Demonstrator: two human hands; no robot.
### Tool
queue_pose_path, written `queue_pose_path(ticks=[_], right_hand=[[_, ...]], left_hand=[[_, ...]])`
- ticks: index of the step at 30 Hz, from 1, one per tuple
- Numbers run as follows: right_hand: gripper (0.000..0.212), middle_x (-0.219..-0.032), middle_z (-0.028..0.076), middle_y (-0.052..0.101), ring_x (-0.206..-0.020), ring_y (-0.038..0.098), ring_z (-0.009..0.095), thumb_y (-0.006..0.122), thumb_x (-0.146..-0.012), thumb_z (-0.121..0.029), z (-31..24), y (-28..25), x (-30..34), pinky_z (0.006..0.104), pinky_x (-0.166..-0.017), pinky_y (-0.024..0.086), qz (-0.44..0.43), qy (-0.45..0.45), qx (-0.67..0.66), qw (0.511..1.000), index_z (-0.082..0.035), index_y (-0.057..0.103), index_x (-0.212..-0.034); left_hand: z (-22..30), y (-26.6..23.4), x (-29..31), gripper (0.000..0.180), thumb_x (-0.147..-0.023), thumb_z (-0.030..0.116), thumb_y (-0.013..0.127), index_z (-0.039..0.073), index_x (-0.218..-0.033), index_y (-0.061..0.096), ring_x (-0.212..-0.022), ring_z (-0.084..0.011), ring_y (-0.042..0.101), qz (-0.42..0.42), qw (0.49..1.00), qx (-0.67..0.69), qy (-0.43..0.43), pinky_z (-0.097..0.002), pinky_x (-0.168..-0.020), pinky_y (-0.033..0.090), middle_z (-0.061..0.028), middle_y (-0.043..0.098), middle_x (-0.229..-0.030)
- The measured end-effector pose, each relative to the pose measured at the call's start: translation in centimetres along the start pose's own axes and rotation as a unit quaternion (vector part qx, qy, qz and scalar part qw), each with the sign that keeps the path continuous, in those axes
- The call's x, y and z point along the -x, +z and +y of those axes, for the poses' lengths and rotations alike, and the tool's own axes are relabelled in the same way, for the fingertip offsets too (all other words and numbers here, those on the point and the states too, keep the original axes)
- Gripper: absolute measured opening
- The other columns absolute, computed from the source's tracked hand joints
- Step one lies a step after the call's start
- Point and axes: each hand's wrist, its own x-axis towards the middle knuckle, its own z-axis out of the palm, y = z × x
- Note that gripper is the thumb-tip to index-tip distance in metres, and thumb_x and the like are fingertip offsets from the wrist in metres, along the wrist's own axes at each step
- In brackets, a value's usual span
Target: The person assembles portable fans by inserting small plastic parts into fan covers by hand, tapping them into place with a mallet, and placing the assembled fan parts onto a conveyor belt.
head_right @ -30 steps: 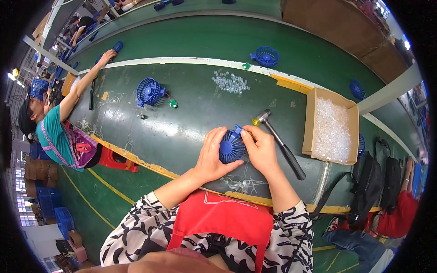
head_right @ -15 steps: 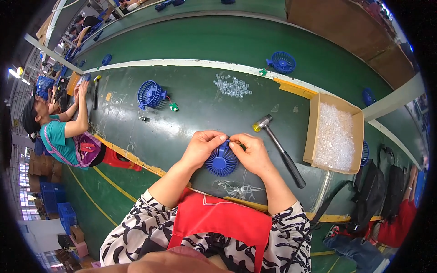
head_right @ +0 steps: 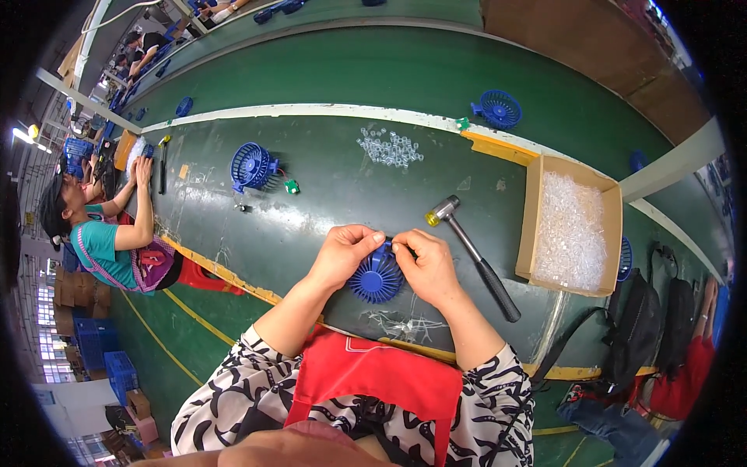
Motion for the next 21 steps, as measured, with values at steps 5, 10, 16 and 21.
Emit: queue_pose_path(ticks=[5, 10, 16, 21], right_hand=[[0.006, -0.079, 0.007, 0.063, -0.072, 0.059, 0.013, 0.064, -0.088, -0.003, 0.2, -0.1, 0.0, 0.0277, -0.064, 0.045, -0.01, 0.019, -0.014, 1.0, 0.002, 0.065, -0.089], [0.01, -0.083, 0.005, 0.062, -0.074, 0.058, 0.011, 0.065, -0.089, -0.006, 0.0, -0.5, -0.1, 0.0265, -0.065, 0.045, -0.039, 0.055, -0.035, 0.997, 0.002, 0.066, -0.094], [0.013, -0.08, 0.005, 0.063, -0.074, 0.057, 0.011, 0.067, -0.09, -0.008, 0.1, -0.8, -0.2, 0.0255, -0.066, 0.045, -0.068, 0.048, -0.066, 0.994, 0.003, 0.068, -0.096], [0.011, -0.08, 0.006, 0.064, -0.073, 0.058, 0.011, 0.067, -0.09, -0.007, 0.6, -0.7, -0.1, 0.026, -0.066, 0.045, -0.028, 0.011, -0.057, 0.998, 0.003, 0.068, -0.093]], left_hand=[[-0.2, -0.2, -0.1, 0.019, -0.093, 0.016, 0.069, -0.001, -0.085, 0.07, -0.064, -0.0034, 0.055, -0.003, 1.0, 0.018, -0.002, -0.0208, -0.056, 0.045, 0.0009, 0.066, -0.074], [-0.2, -0.5, -0.1, 0.014, -0.093, 0.013, 0.067, 0.0, -0.09, 0.069, -0.067, -0.0056, 0.06, -0.024, 1.0, 0.016, -0.01, -0.0213, -0.06, 0.05, -0.002, 0.069, -0.08], [-0.3, 0.6, -0.5, 0.019, -0.093, 0.017, 0.068, 0.0, -0.085, 0.065, -0.066, -0.0041, 0.056, -0.01, 0.998, 0.036, 0.049, -0.0201, -0.059, 0.046, 0.0001, 0.066, -0.075], [-0.3, -0.8, -4.8, 0.014, -0.091, 0.012, 0.068, 0.0, -0.097, 0.068, -0.07, -0.0099, 0.061, 0.115, 0.945, -0.167, 0.256, -0.0259, -0.064, 0.05, -0.0057, 0.067, -0.085]])
